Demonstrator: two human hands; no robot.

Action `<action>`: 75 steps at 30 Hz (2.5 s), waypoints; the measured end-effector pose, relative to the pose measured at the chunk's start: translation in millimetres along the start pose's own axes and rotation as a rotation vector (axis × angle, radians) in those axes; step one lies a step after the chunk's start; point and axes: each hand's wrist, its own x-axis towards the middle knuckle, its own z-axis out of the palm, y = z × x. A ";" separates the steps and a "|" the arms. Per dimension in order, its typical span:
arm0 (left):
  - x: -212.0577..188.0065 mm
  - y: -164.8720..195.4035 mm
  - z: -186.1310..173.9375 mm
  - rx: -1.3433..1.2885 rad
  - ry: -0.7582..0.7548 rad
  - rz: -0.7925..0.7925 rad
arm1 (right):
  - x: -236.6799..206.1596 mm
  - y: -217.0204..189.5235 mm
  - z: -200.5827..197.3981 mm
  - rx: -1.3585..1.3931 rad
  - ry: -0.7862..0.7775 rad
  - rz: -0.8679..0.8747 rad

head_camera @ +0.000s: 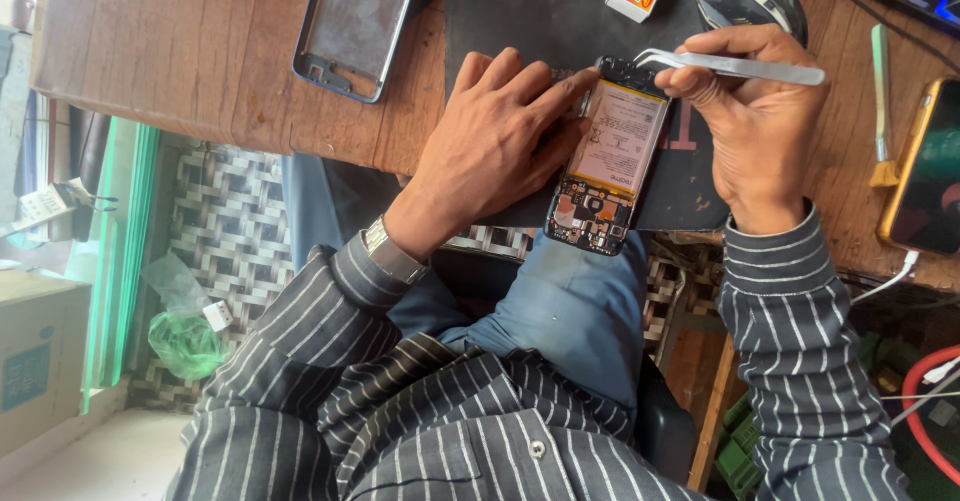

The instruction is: The person uses tweezers to manipulate small components on a disassembled smartphone motherboard. They open a drawer to retrieve a small part, then continue adjusting internal connections and components on the phone.

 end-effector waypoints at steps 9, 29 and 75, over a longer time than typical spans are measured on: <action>-0.5 -0.1 4.8 0.066 -0.016 0.013 | -2.9 -18.4 6.9 -0.078 -0.044 0.038; -2.5 4.1 7.5 0.144 -0.031 0.026 | -4.4 -6.9 1.3 -0.007 -0.027 0.022; 0.3 6.9 4.0 0.119 -0.040 0.010 | 0.5 7.3 -6.7 0.071 -0.026 0.016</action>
